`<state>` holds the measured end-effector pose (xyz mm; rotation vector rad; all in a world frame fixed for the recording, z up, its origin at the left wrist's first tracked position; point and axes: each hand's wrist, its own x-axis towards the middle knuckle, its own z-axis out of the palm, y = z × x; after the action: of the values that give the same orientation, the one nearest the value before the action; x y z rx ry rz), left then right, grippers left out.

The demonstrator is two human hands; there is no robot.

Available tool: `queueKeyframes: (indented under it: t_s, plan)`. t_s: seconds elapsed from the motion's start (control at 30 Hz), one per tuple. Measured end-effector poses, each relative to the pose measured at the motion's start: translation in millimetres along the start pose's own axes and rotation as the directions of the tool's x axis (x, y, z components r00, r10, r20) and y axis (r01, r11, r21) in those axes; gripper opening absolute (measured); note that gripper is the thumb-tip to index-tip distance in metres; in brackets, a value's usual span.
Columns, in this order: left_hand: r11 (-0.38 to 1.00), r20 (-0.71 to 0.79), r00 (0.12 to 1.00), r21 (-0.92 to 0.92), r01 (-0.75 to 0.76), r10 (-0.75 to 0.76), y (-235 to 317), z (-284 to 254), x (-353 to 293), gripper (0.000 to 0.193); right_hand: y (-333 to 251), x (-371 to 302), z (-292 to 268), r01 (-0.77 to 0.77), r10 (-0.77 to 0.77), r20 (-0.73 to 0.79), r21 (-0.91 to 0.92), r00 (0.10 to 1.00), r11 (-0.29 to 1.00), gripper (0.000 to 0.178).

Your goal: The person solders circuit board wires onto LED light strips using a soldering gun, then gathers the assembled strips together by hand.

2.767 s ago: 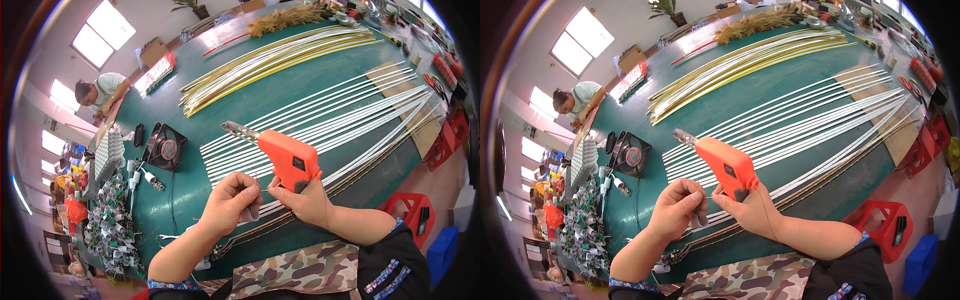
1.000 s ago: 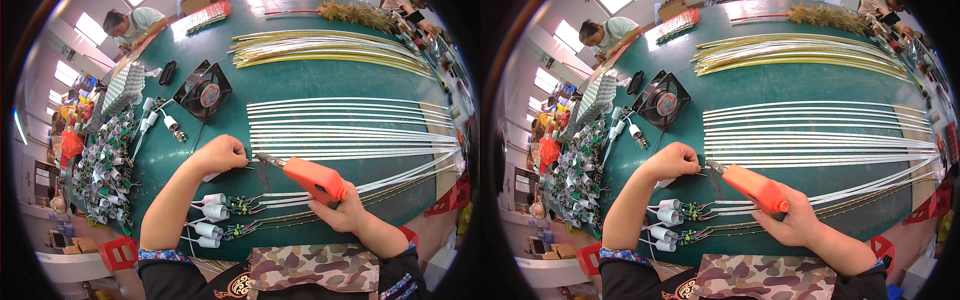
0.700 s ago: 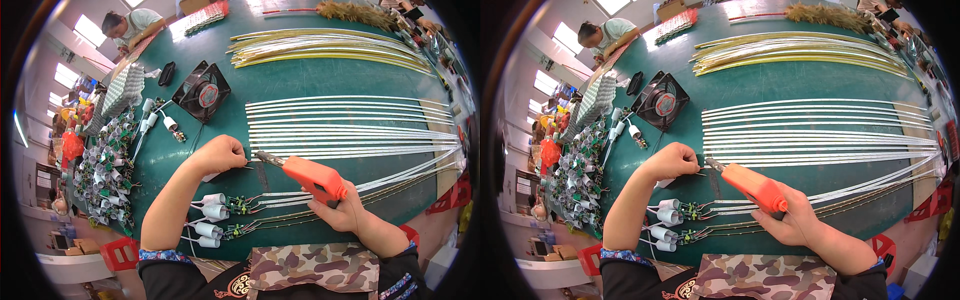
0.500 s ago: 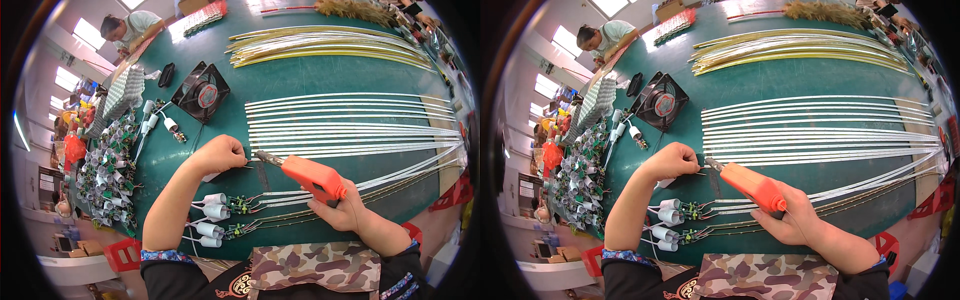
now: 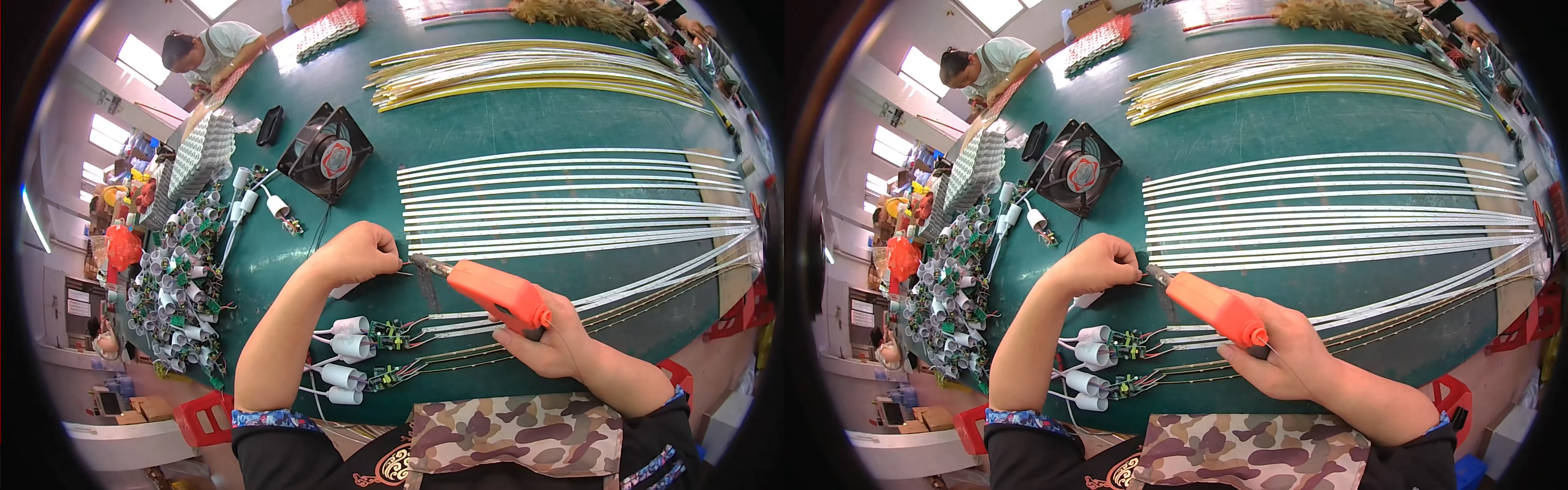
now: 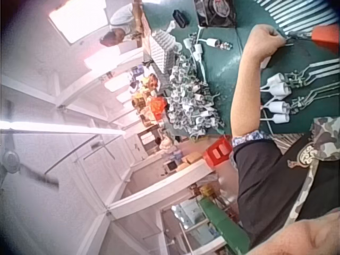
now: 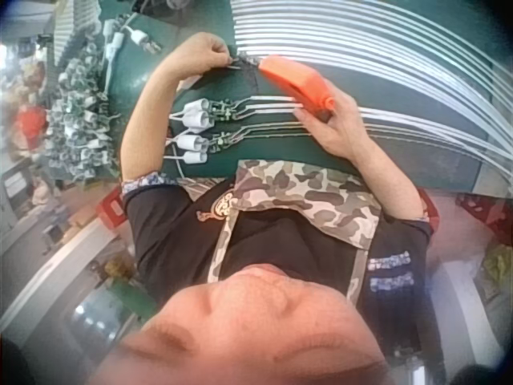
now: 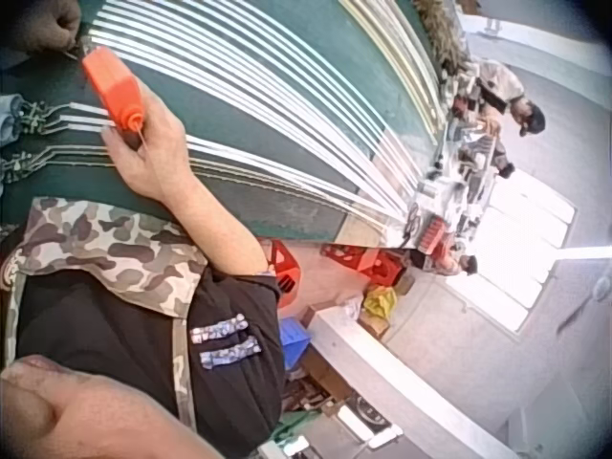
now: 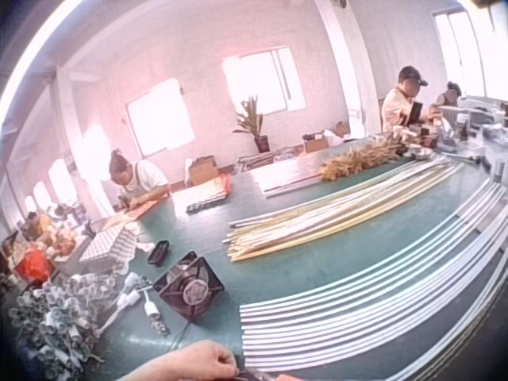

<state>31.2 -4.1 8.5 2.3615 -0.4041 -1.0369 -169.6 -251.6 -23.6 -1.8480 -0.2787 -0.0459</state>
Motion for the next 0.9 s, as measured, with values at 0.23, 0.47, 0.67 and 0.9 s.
queueKeyframes:
  t_s: [0.23,0.47,0.67,0.9]
  plan:
    - [1.0,-0.005,1.0,-0.012,0.006,-0.006,2.4,0.0,-2.1,0.015,-2.8,0.6,0.9,-0.017,0.017,-0.001,-0.003,1.0,1.0,0.058]
    - [1.0,-0.009,1.0,0.002,0.02,-0.02,2.3,-0.2,-1.4,0.014,-4.5,0.9,-2.8,0.018,-0.016,-0.037,0.053,0.999,0.998,0.052]
    - [1.0,-0.007,1.0,0.004,0.018,-0.018,1.3,-0.3,-0.5,0.014,-4.7,-0.6,-5.3,-0.05,0.057,-0.051,0.122,0.997,0.991,0.051]
    - [1.0,0.007,1.0,0.021,0.011,-0.012,3.0,-1.2,-1.1,0.016,-0.9,-2.1,-5.0,0.006,0.002,-0.09,0.095,0.996,0.995,0.053]
